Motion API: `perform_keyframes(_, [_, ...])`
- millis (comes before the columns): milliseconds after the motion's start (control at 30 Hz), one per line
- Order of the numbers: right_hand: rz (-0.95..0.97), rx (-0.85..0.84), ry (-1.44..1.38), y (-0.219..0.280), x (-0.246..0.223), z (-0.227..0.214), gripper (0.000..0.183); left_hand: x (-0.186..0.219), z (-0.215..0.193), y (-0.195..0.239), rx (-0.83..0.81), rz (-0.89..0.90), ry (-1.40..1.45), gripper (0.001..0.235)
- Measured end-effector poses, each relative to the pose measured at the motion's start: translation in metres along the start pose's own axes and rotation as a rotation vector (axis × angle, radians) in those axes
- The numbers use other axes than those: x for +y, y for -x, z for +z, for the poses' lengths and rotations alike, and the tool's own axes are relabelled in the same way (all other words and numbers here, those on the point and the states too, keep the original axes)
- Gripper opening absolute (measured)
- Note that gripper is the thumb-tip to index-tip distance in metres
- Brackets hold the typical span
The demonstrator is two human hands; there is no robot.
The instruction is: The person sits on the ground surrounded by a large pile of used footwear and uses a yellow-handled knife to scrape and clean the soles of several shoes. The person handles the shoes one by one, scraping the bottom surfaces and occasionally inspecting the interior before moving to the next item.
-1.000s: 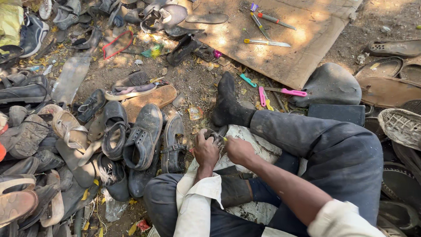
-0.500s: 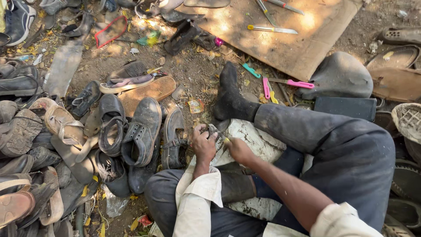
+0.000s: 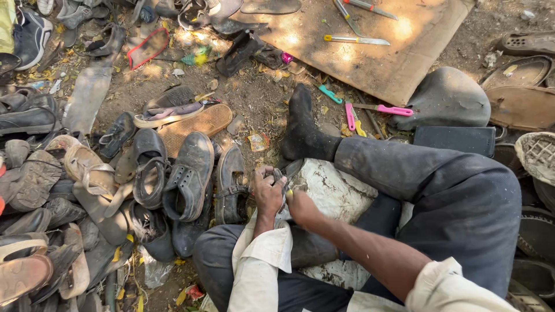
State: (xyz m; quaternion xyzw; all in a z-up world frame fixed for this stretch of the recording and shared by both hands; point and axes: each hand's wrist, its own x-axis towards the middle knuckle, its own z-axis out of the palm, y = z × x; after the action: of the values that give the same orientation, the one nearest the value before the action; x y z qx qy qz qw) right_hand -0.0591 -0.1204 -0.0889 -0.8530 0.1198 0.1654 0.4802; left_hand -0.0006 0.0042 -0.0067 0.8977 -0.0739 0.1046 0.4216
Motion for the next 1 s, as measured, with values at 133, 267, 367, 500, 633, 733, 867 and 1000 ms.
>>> perform_keyframes(133, [-0.242, 0.132, 0.032, 0.058, 0.018, 0.007, 0.032, 0.013, -0.007, -0.008, 0.018, -0.227, 0.302, 0.025])
perform_keyframes(267, [0.244, -0.114, -0.292, 0.088, -0.053, -0.025, 0.037, 0.031, -0.022, -0.005, -0.140, -0.356, 0.151, 0.027])
perform_keyframes(367, [0.447, -0.238, -0.316, 0.090, -0.089, -0.051, 0.034, 0.045, -0.036, 0.002, -0.172, -0.066, -0.177, 0.034])
perform_keyframes(500, [0.359, -0.209, -0.366, 0.092, -0.088, -0.069, 0.032, 0.053, -0.045, 0.018, -0.212, 0.274, -0.507, 0.023])
perform_keyframes(633, [0.305, -0.260, -0.309, 0.090, -0.086, -0.093, 0.031, 0.058, -0.042, 0.014, -0.296, 0.532, -0.414, 0.015])
perform_keyframes(733, [0.316, -0.311, -0.377, 0.076, -0.079, -0.102, 0.032, 0.060, -0.039, 0.013, -0.417, 0.474, -0.329, 0.013])
perform_keyframes(867, [0.329, -0.353, -0.392, 0.043, -0.063, -0.087, 0.040, 0.048, -0.026, 0.021, -0.279, 0.242, -0.188, 0.014])
perform_keyframes(1000, [0.115, -0.164, -0.150, 0.062, -0.051, -0.035, 0.040, 0.015, -0.010, 0.024, -0.142, 0.057, -0.046, 0.020])
